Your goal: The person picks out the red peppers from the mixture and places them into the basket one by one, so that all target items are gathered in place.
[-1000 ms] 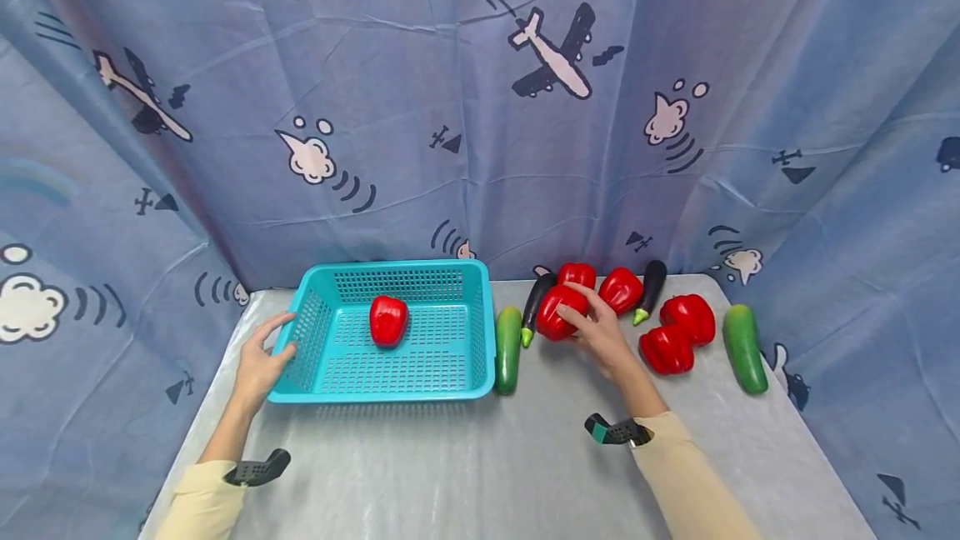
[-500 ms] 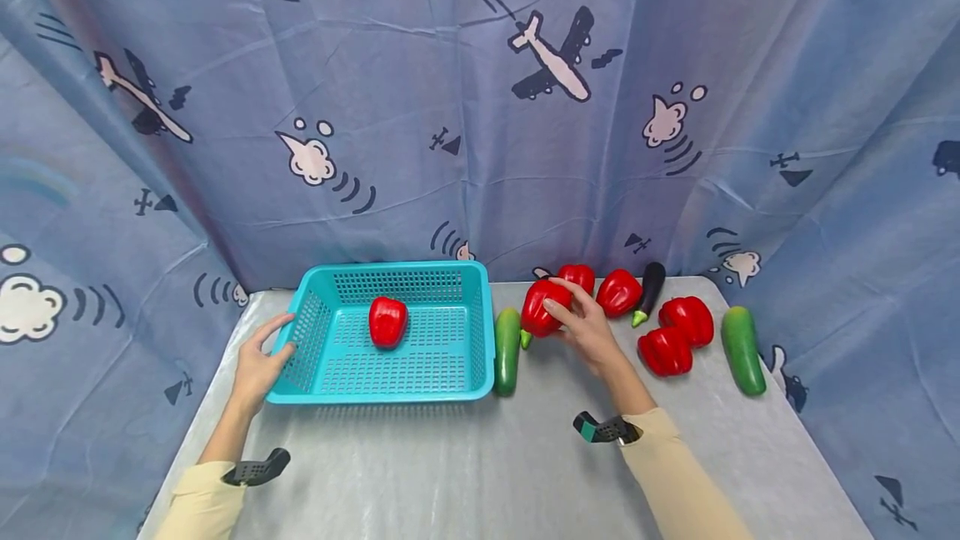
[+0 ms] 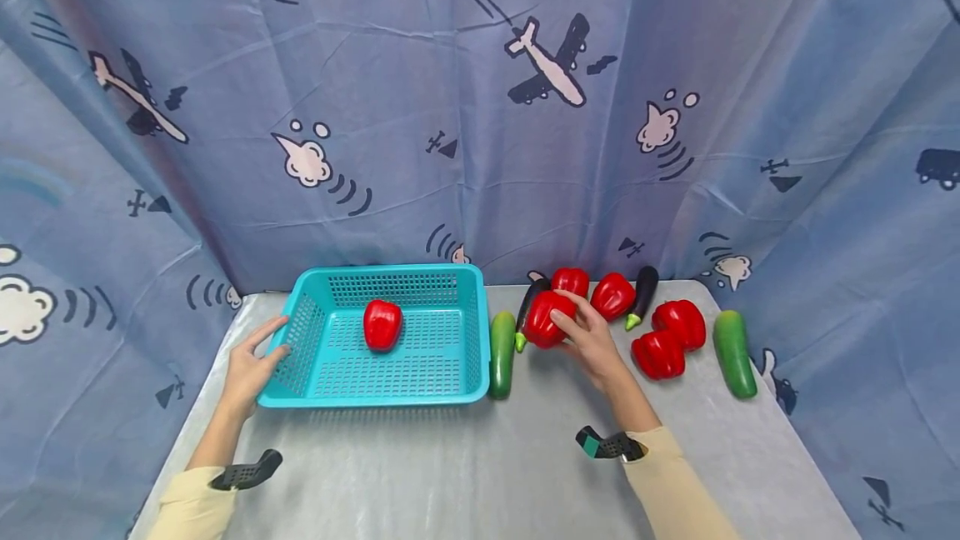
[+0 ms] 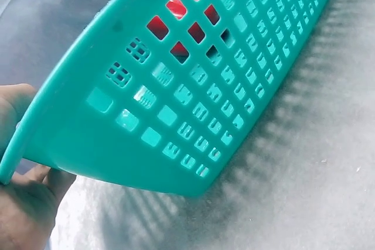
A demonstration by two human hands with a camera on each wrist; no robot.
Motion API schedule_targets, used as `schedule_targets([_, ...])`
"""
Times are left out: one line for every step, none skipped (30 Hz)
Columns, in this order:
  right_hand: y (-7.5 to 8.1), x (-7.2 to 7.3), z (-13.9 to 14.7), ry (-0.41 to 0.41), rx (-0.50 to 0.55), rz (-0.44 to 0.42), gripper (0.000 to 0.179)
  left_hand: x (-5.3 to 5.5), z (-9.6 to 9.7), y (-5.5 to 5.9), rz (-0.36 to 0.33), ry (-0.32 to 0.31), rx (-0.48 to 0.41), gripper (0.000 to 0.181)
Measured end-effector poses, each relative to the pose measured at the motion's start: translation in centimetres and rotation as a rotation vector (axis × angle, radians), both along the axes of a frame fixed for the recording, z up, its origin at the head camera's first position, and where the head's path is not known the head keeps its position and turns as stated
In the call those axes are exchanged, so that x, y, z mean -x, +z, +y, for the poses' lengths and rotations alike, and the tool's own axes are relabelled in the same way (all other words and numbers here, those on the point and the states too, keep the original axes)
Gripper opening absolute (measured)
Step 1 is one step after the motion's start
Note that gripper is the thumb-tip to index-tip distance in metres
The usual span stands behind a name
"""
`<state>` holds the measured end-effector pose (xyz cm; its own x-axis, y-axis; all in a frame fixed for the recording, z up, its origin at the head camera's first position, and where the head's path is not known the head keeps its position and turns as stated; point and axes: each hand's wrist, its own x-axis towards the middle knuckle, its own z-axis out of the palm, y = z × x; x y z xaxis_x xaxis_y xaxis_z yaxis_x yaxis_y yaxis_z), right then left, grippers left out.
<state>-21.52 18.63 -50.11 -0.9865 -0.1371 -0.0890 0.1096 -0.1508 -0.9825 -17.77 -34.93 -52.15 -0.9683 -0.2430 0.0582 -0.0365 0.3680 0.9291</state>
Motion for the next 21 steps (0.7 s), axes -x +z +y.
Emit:
schedule_targets([-0.1,-0.1,0.1,0.001,0.004,-0.002,0.057,0.0,-0.1,0.0,0.001,-0.001,-0.002,0.054])
schedule_targets([-0.1,-0.2,0.2,0.0,0.004,-0.005,0.057,-0.1,-0.2,0.0,0.003,-0.003,-0.007,0.053])
schedule_targets([-0.2,-0.3,0.3,0.0,0.005,-0.009,0.056,-0.2,-0.3,0.0,0.003,-0.007,-0.005,0.053])
schedule_targets([-0.3,-0.4,0.4,-0.001,0.005,-0.014,0.056,-0.3,-0.4,0.0,0.003,-0.011,-0.003,0.053])
schedule_targets([-0.4,-0.5,0.5,-0.001,0.003,-0.018,0.056,-0.4,-0.4,0.1,0.003,-0.013,-0.004,0.053])
schedule_targets([-0.5,-0.5,0.6,-0.003,0.002,-0.023,0.056,-0.5,-0.5,0.2,0.005,-0.015,-0.008,0.053])
schedule_targets([-0.5,-0.6,0.7,0.0,0.002,-0.024,0.057,-0.6,-0.5,0.3,0.004,-0.016,-0.015,0.053])
schedule_targets([-0.6,-0.7,0.8,-0.002,0.005,-0.026,0.057,-0.8,-0.5,0.4,0.002,-0.014,-0.017,0.053])
schedule_targets([-0.6,-0.7,0.9,-0.002,0.008,-0.028,0.058,-0.9,-0.4,0.5,0.003,-0.011,-0.023,0.053])
schedule_targets([-0.7,-0.7,0.9,-0.002,0.009,-0.029,0.058,-1.0,-0.4,0.6,0.004,-0.003,-0.028,0.053])
schedule_targets([-0.6,-0.8,0.9,0.0,0.011,-0.029,0.058,-1.1,-0.3,0.8,0.006,0.007,-0.037,0.053])
schedule_targets([-0.6,-0.8,0.9,-0.002,0.014,-0.03,0.058,-1.2,-0.3,0.9,0.005,0.016,-0.04,0.052])
schedule_targets([-0.6,-0.8,0.9,-0.001,0.017,-0.029,0.058,-1.3,-0.3,1.1,0.005,0.025,-0.037,0.052])
schedule_targets([-0.6,-0.8,0.9,0.0,0.021,-0.03,0.058,-1.4,-0.2,1.2,0.007,0.03,-0.035,0.052])
schedule_targets([-0.6,-0.7,0.8,0.0,0.025,-0.03,0.057,-1.5,-0.2,1.2,0.011,0.032,-0.037,0.051])
schedule_targets([-0.5,-0.7,0.8,0.002,0.028,-0.028,0.057,-1.6,-0.2,1.3,0.008,0.032,-0.027,0.051])
schedule_targets([-0.5,-0.7,0.7,0.003,0.035,-0.026,0.057,-1.7,-0.2,1.3,0.005,0.028,-0.017,0.051])
schedule_targets([-0.4,-0.7,0.7,0.003,0.039,-0.024,0.056,-1.9,-0.1,1.3,0.002,0.024,-0.011,0.052])
schedule_targets([-0.4,-0.6,0.6,0.005,0.044,-0.023,0.056,-2.0,-0.1,1.3,0.001,0.02,-0.005,0.052])
schedule_targets([-0.3,-0.6,0.5,0.006,0.047,-0.02,0.056,-2.2,-0.1,1.3,0.001,0.016,-0.008,0.052])
schedule_targets([-0.3,-0.5,0.4,0.009,0.052,-0.019,0.055,-2.3,-0.2,1.3,0.0,0.015,-0.004,0.052])
